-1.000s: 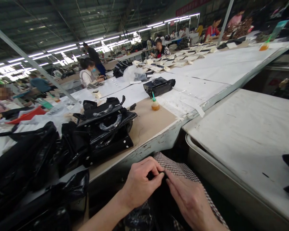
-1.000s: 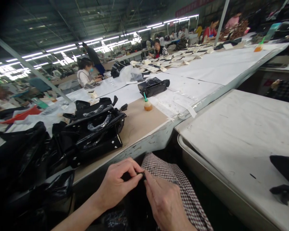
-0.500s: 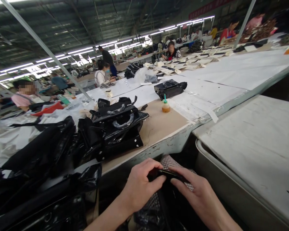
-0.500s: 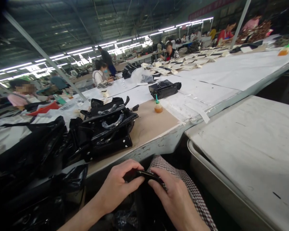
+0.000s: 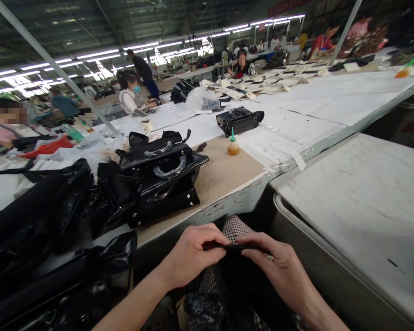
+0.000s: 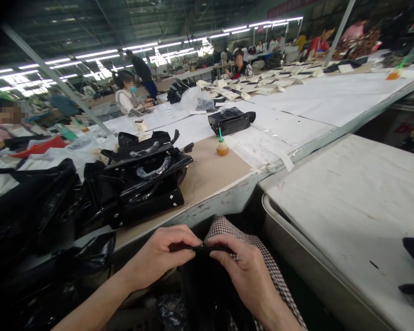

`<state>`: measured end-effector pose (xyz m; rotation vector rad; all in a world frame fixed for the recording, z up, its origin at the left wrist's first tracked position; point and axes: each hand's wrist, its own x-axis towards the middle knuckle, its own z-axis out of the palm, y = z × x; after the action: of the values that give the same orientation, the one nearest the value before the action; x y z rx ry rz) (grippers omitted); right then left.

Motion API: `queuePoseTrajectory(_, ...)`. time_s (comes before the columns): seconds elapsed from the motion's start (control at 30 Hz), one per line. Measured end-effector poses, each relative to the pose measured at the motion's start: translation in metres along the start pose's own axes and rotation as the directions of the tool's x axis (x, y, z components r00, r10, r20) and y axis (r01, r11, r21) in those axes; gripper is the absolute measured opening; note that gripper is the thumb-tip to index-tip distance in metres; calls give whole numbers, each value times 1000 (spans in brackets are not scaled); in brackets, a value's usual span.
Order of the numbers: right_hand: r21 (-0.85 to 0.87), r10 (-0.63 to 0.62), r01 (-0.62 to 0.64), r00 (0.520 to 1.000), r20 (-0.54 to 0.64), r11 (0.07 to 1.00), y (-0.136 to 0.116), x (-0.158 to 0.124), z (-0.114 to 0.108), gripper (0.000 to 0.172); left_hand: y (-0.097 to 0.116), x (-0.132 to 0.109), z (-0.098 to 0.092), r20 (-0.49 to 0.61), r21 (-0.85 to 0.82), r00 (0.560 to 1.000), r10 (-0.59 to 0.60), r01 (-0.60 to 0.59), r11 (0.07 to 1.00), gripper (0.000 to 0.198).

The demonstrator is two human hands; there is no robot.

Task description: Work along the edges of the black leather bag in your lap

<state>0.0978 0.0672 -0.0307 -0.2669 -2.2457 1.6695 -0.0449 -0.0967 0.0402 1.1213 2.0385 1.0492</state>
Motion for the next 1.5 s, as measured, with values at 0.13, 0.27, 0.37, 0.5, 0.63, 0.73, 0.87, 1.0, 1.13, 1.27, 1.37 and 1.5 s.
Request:
queuePoseTrajectory(0.13,-124,-155,153,988,-11,980,-1,-1,1,12,0,-1,4,-53,23,998,18,-17,1000,25)
queuePoseTrajectory(0.27,-283,-316,312,948,35,907,-1,-2,0,14,3,-4,8,-91,18,996,25,-24,1000,27)
queuePoseTrajectory(0.37,-354,-370,361,928,45,863,-2,-2,0,14,4,-5,11,-119,26,992,35,-32,999,28)
queuePoseTrajectory(0.5,-384,-386,365,922,24,848,-3,-3,2,12,4,-7,14,-133,28,990,56,-52,998,30)
queuePoseTrajectory(0.63,-360,-384,361,923,10,860,-4,-4,2,9,4,-7,16,-133,36,990,54,-49,998,30)
queuePoseTrajectory(0.73,-339,-398,391,916,50,856,-8,-3,-1,14,5,-6,16,-124,45,990,60,-55,997,30)
queuePoseTrajectory(0.87,-358,-448,475,879,163,804,-16,2,-9,25,7,-6,17,-111,57,990,82,-76,995,30)
queuePoseTrajectory(1.0,-361,-419,486,872,253,796,-29,10,-17,17,7,-6,17,-105,80,992,75,-66,995,30)
queuePoseTrajectory(1.13,-395,-456,544,838,300,741,-34,14,-21,13,6,-6,17,-113,90,990,84,-74,993,30)
queuePoseTrajectory(1.27,-357,-424,477,879,220,803,-26,7,-17,11,7,-7,16,-115,78,990,87,-78,994,26)
queuePoseTrajectory(1.37,-300,-302,311,950,76,902,-16,-1,-9,11,6,-7,17,-140,72,987,77,-67,995,21)
queuePoseTrajectory(1.5,-244,-224,198,971,-81,949,-10,-7,0,9,2,-7,19,-158,60,976,153,-145,988,17)
